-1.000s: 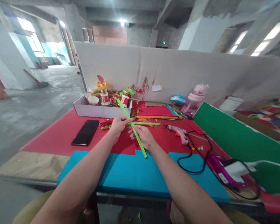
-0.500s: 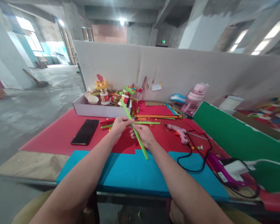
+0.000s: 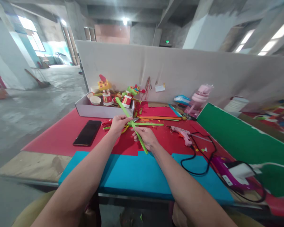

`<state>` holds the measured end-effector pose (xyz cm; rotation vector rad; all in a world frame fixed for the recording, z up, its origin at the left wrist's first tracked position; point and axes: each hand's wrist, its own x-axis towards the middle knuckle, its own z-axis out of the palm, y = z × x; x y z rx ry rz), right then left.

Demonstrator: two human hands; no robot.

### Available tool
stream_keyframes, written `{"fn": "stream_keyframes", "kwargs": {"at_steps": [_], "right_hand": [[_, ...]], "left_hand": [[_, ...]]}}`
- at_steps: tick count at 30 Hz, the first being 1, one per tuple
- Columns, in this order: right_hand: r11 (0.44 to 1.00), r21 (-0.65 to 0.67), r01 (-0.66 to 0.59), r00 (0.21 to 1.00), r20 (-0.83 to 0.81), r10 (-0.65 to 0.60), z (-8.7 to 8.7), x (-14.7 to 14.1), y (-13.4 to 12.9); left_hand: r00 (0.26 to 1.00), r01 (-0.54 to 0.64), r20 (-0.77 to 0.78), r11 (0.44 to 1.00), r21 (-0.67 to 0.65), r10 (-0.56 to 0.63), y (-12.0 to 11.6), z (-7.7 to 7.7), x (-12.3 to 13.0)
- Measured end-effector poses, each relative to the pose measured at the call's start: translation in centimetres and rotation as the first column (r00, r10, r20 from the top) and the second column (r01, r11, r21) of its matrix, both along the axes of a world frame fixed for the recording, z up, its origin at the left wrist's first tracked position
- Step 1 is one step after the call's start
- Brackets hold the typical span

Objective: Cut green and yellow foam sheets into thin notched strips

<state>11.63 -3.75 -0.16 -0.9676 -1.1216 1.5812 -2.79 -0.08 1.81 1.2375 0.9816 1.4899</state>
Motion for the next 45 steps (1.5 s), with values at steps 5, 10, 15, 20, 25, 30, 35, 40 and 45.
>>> {"fn": "stream_keyframes", "kwargs": {"at_steps": [5, 10, 15, 20, 25, 30, 35, 40, 45], "right_hand": [[1.0, 0.004, -0.008, 1.0, 0.024, 0.007, 0.1, 0.0, -0.1], [1.0, 0.001, 0.005, 0.998, 0.067, -0.005, 0.4, -0.1, -0.3], [1.0, 0.017, -0.005, 0.996, 0.089, 0.003, 0.4, -0.1, -0.4], [0.998, 0.058, -0.026, 0.993, 0.113, 0.02, 0.0, 0.0, -0.2], [0.997, 0.067, -0.044, 0.987, 0.16, 0.033, -0.3, 0.0, -0.1], [0.997, 0.055, -0.049, 0.985, 0.17, 0.039, -0.3, -0.1, -0.1], [0.997, 0.043, -0.056, 0.984, 0.174, 0.048, 0.0, -0.2, -0.3], [0.997, 0.043, -0.065, 0.984, 0.166, 0.057, 0.1, -0.1, -0.4], [0.994, 0.06, -0.092, 0.982, 0.17, 0.081, -0.2, 0.0, -0.2]], "left_hand": [[0.999, -0.048, 0.007, 0.999, 0.016, 0.048, 0.6, -0.1, -0.6], [0.998, -0.068, 0.0, 0.998, 0.015, 0.068, 0.8, 0.0, -1.0], [0.996, -0.09, -0.002, 0.996, 0.023, 0.09, 0.8, 0.2, -1.3], [0.995, -0.096, 0.011, 0.995, 0.015, 0.096, 1.0, 0.3, -1.8], [0.993, -0.112, 0.032, 0.994, 0.008, 0.112, 1.1, 0.5, -2.2], [0.987, -0.154, 0.033, 0.988, -0.03, 0.155, 0.9, 0.8, -2.5], [0.984, -0.165, 0.049, 0.983, -0.078, 0.169, 1.0, 1.0, -3.0], [0.979, -0.185, 0.067, 0.979, -0.088, 0.191, 1.2, 1.0, -3.5], [0.973, -0.204, 0.093, 0.977, -0.06, 0.209, 1.7, 0.8, -4.1]]}}
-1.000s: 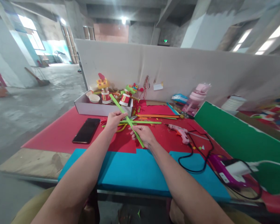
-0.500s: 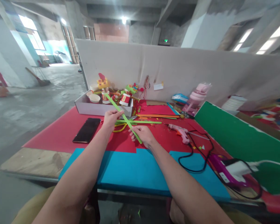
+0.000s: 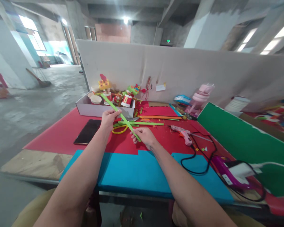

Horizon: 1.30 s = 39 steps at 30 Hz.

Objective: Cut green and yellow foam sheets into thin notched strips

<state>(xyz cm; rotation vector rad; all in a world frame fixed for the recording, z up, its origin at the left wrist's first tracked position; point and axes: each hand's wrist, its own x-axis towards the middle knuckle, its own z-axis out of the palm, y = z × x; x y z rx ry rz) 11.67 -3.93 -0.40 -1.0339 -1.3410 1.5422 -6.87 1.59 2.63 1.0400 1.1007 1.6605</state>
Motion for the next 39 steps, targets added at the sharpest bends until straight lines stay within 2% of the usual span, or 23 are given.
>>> {"fn": "stream_keyframes", "kwargs": {"at_steps": [7, 17, 27, 36, 39], "right_hand": [[1.0, 0.011, -0.014, 1.0, 0.005, 0.014, -0.1, 0.1, 0.1], [1.0, -0.017, -0.019, 0.999, 0.034, 0.02, 0.1, 0.1, -0.1], [0.998, -0.061, -0.027, 1.0, 0.0, 0.027, 0.0, 0.1, -0.1], [0.968, -0.189, -0.163, 0.981, -0.14, 0.137, 0.2, 0.8, 0.0], [0.966, -0.184, -0.182, 0.975, -0.157, 0.154, 0.1, 0.9, 0.0]], "left_hand": [[0.999, -0.033, 0.015, 0.999, 0.038, 0.033, 0.5, -0.2, -0.8], [0.996, -0.078, 0.049, 0.997, 0.021, 0.077, 0.3, 0.3, -1.8], [0.991, -0.096, 0.09, 0.995, 0.0, 0.096, 0.8, -0.2, -2.7], [0.991, -0.052, 0.126, 0.999, 0.013, 0.05, 0.3, 0.2, -2.0], [0.991, -0.044, 0.129, 0.999, 0.019, 0.041, 0.3, 0.2, -1.8]]}}
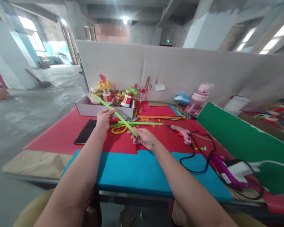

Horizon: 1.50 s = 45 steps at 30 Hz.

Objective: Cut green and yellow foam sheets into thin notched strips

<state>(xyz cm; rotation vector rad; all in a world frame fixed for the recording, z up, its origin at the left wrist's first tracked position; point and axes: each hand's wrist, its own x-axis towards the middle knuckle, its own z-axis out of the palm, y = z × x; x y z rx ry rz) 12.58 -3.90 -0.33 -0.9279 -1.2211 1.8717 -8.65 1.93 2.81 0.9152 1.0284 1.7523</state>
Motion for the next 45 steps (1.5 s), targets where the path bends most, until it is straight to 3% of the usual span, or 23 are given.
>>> {"fn": "stream_keyframes", "kwargs": {"at_steps": [7, 15, 18, 21, 23, 25, 27, 29, 32, 35, 39, 45], "right_hand": [[0.978, 0.157, 0.135, 0.988, 0.056, -0.145, -0.8, -0.3, 0.4], [0.873, 0.42, 0.247, 0.921, 0.177, -0.346, -1.1, 0.4, 1.7], [0.844, 0.488, 0.222, 0.908, 0.211, -0.361, -0.8, 1.1, 2.1], [0.85, 0.482, 0.214, 0.92, 0.194, -0.341, -0.3, 2.2, 2.3], [0.851, 0.446, 0.276, 0.922, 0.127, -0.366, 0.0, 2.8, 2.4], [0.846, 0.406, 0.346, 0.915, 0.052, -0.4, 0.2, 3.1, 2.5], [0.855, 0.384, 0.35, 0.923, 0.013, -0.384, 0.2, 2.8, 2.4], [0.881, 0.382, 0.278, 0.95, 0.024, -0.31, 0.3, 2.2, 2.1], [0.9, 0.407, 0.155, 0.976, 0.076, -0.203, 0.4, 1.1, 1.4], [0.889, 0.449, 0.093, 0.979, 0.123, -0.165, 0.5, 0.6, 0.9], [0.899, 0.433, 0.065, 0.978, 0.152, -0.144, 0.4, 0.6, 0.9], [0.899, 0.434, 0.063, 0.962, 0.212, -0.17, 0.3, 0.5, 0.7]], "left_hand": [[1.0, -0.019, -0.018, 1.0, 0.006, 0.019, 0.5, -0.5, -0.2], [0.997, -0.07, -0.005, 0.996, 0.048, 0.071, 0.4, -0.5, 0.1], [0.995, -0.073, 0.068, 0.996, 0.048, 0.069, 0.3, -0.2, -0.2], [0.966, -0.099, 0.242, 0.995, 0.006, 0.095, 0.3, 0.5, -1.4], [0.938, -0.037, 0.344, 0.999, -0.014, 0.04, 0.3, 0.9, -2.2], [0.918, 0.124, 0.379, 0.992, -0.005, -0.113, 0.0, 1.1, -2.2], [0.903, 0.299, 0.322, 0.954, 0.008, -0.286, -0.5, 1.1, -1.2], [0.878, 0.456, 0.179, 0.89, -0.028, -0.444, -1.2, 0.8, 0.8], [0.825, 0.558, -0.022, 0.821, -0.119, -0.564, -2.2, 0.2, 3.9], [0.796, 0.572, -0.134, 0.806, -0.154, -0.591, -2.7, -0.4, 5.8], [0.783, 0.562, -0.209, 0.81, -0.166, -0.586, -2.7, -0.9, 6.2], [0.852, 0.44, -0.261, 0.891, -0.115, -0.454, -2.2, -1.1, 5.7]]}}
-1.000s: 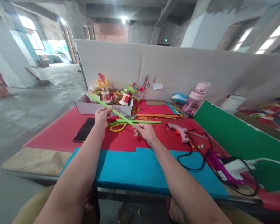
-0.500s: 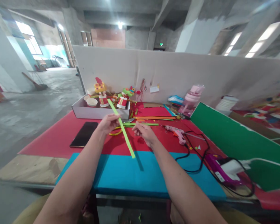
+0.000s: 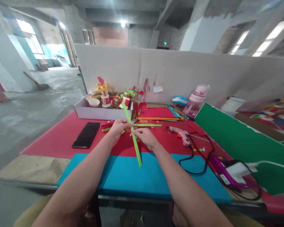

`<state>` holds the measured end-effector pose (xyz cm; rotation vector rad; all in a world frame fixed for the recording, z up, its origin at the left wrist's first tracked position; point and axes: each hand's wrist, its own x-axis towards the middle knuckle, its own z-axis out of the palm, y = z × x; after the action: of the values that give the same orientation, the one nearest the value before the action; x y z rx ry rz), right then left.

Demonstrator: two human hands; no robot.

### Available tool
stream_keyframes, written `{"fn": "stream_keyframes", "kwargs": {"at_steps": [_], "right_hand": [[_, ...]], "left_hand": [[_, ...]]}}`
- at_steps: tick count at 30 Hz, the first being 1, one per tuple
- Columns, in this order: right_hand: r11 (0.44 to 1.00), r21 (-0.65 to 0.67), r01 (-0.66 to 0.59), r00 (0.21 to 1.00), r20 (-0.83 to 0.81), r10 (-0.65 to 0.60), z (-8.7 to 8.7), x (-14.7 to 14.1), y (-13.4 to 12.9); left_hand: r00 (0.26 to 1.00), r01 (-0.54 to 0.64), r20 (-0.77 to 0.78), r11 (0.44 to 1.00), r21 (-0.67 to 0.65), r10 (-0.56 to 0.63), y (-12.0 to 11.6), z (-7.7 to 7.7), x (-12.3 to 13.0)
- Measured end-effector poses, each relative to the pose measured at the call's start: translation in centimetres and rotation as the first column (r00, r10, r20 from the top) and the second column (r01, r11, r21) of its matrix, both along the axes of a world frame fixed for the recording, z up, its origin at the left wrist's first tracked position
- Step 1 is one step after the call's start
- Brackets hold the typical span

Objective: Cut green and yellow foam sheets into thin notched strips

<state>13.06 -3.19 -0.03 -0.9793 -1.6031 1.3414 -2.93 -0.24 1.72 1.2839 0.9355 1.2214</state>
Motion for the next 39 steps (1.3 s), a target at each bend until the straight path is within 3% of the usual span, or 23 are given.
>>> {"fn": "stream_keyframes", "kwargs": {"at_steps": [6, 12, 19, 23, 26, 29, 32, 36, 39], "right_hand": [[0.999, 0.006, -0.049, 0.998, 0.05, 0.049, -0.1, -0.2, -0.3], [0.995, 0.001, -0.102, 0.991, 0.092, 0.101, 0.1, -0.3, -0.7], [0.985, 0.112, -0.132, 0.974, 0.197, 0.108, 0.2, 0.2, -0.6], [0.954, 0.115, -0.277, 0.948, 0.192, 0.253, 1.1, 1.0, -0.9], [0.981, 0.087, -0.175, 0.983, 0.065, 0.17, 1.2, 1.0, -0.6], [0.999, 0.032, -0.004, 0.998, -0.07, 0.006, 0.7, 0.6, -0.1], [0.999, -0.019, -0.041, 0.994, -0.1, 0.039, 0.2, 0.2, 0.0], [0.994, -0.062, -0.09, 0.989, -0.123, 0.082, 0.2, 0.2, -0.1], [0.992, -0.126, 0.006, 0.967, -0.253, -0.038, 0.5, 0.7, 0.3]], "left_hand": [[0.978, -0.182, 0.112, 0.983, 0.024, 0.178, 1.1, 0.4, -2.2], [0.94, -0.286, 0.187, 0.958, -0.021, 0.284, 1.8, 0.7, -4.4], [0.871, -0.417, 0.288, 0.909, 0.006, 0.397, 2.3, 1.2, -6.8], [0.798, -0.483, 0.413, 0.875, 0.006, 0.438, 2.4, 1.5, -7.7], [0.848, -0.38, 0.409, 0.925, 0.028, 0.336, 2.0, 1.6, -7.0], [0.977, -0.075, 0.201, 0.997, 0.021, 0.069, 1.1, 1.3, -4.8], [0.992, 0.123, -0.01, 0.992, 0.023, -0.123, 0.0, 0.6, -1.7], [0.974, 0.204, -0.098, 0.979, 0.015, -0.202, -0.8, 0.1, 0.7], [0.984, 0.174, -0.034, 0.983, 0.052, -0.172, -0.7, 0.2, 0.6]]}}
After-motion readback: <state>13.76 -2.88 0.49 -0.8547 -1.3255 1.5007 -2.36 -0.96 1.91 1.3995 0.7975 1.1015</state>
